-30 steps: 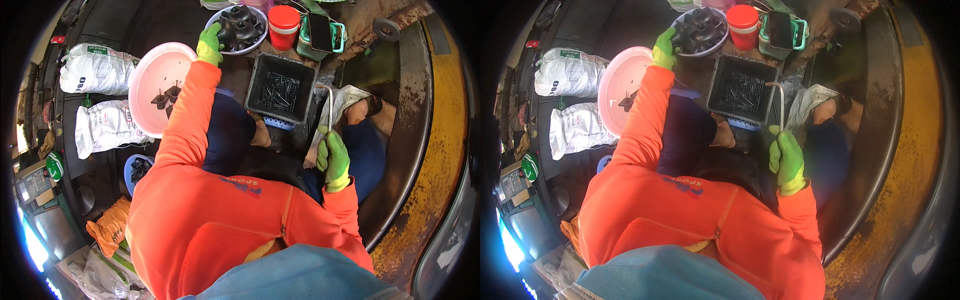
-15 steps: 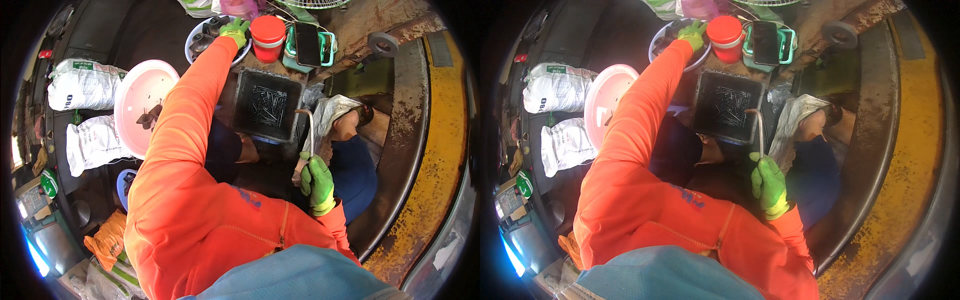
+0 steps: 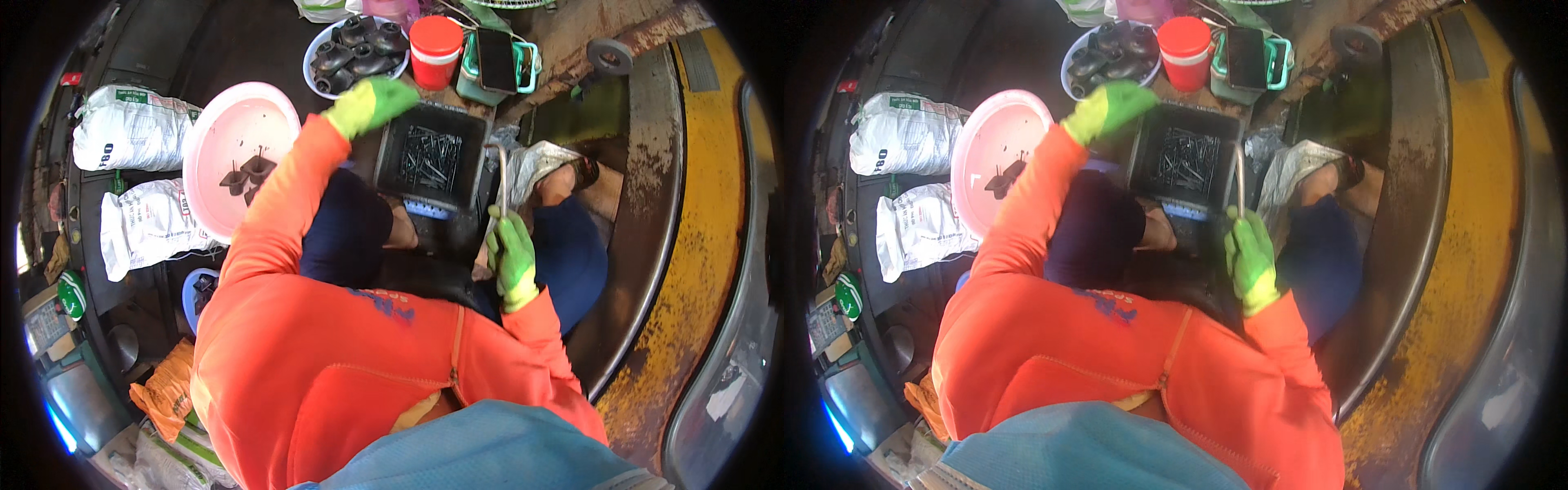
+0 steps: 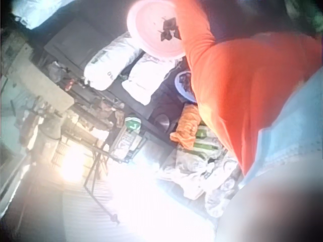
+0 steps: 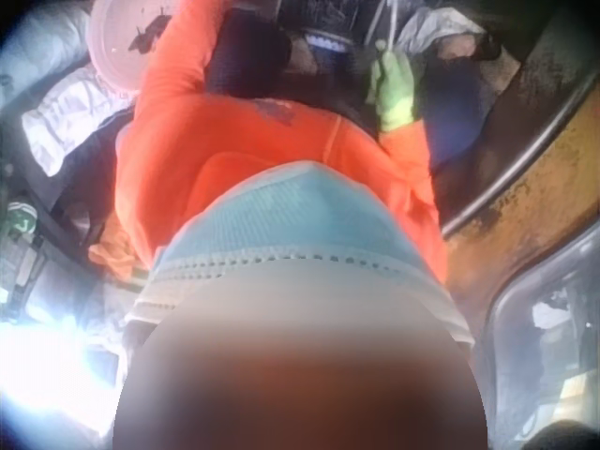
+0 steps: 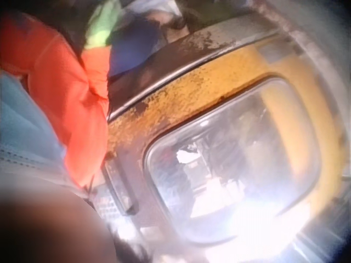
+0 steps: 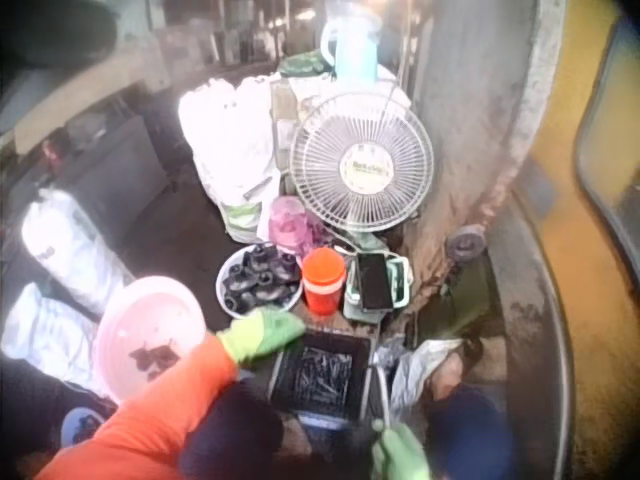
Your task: The person sits on the floor and uses a metal tool to scrape and clean the inside of small black metal parts. They repeatedly pick up parts from a pink basin, scrape them, and place them into a white bowl. The person also inspects the parts by holding them up to the camera.
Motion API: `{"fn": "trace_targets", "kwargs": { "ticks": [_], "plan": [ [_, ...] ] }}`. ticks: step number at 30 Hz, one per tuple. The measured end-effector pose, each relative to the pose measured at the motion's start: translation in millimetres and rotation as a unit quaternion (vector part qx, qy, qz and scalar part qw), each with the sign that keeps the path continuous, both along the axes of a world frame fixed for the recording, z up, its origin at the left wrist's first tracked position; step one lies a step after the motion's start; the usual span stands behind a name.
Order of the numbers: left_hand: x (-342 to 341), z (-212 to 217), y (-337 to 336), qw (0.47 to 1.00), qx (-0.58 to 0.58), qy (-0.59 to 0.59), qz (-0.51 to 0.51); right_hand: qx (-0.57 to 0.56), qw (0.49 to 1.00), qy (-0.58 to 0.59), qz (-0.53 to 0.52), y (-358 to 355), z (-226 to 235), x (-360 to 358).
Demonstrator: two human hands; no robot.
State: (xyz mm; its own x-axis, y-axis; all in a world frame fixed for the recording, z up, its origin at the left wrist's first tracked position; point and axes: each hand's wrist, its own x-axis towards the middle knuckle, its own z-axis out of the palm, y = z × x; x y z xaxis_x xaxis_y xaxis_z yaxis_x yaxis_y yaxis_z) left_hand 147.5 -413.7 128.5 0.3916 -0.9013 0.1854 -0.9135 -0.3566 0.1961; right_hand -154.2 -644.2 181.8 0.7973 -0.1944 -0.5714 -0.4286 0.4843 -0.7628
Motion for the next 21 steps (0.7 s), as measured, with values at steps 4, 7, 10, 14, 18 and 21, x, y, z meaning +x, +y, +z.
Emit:
{"fn": "trace_targets", "kwargs": {
  "ticks": [4,7,10,14,18,21],
  "plan": [
    [-146.3,10.1,-27.9,0.524,-0.145,0.829,0.131,-0.171,0.981,0.019,0.090,27.8,-28.0,3.2],
    [-190.7,24.8,-47.4,0.599,-0.263,0.738,0.166,-0.343,0.920,-0.147,0.119,41.4,-36.4,2.6],
    [-181.9,55.2,-50.2,0.771,-0.306,0.543,0.129,-0.317,0.932,-0.174,-0.006,25.9,-23.6,12.5],
    [-166.0,75.5,-35.3,0.747,-0.348,0.553,0.121,-0.354,0.883,-0.234,-0.200,-39.2,5.3,73.3],
    [-181.9,29.1,-15.2,0.547,-0.384,0.737,0.101,-0.196,0.903,-0.270,-0.272,-77.8,-2.8,136.0],
    [-191.8,-20.8,5.4,0.592,-0.272,0.726,0.220,-0.217,0.889,-0.281,-0.290,-92.4,-24.8,166.6]
  ]
}}
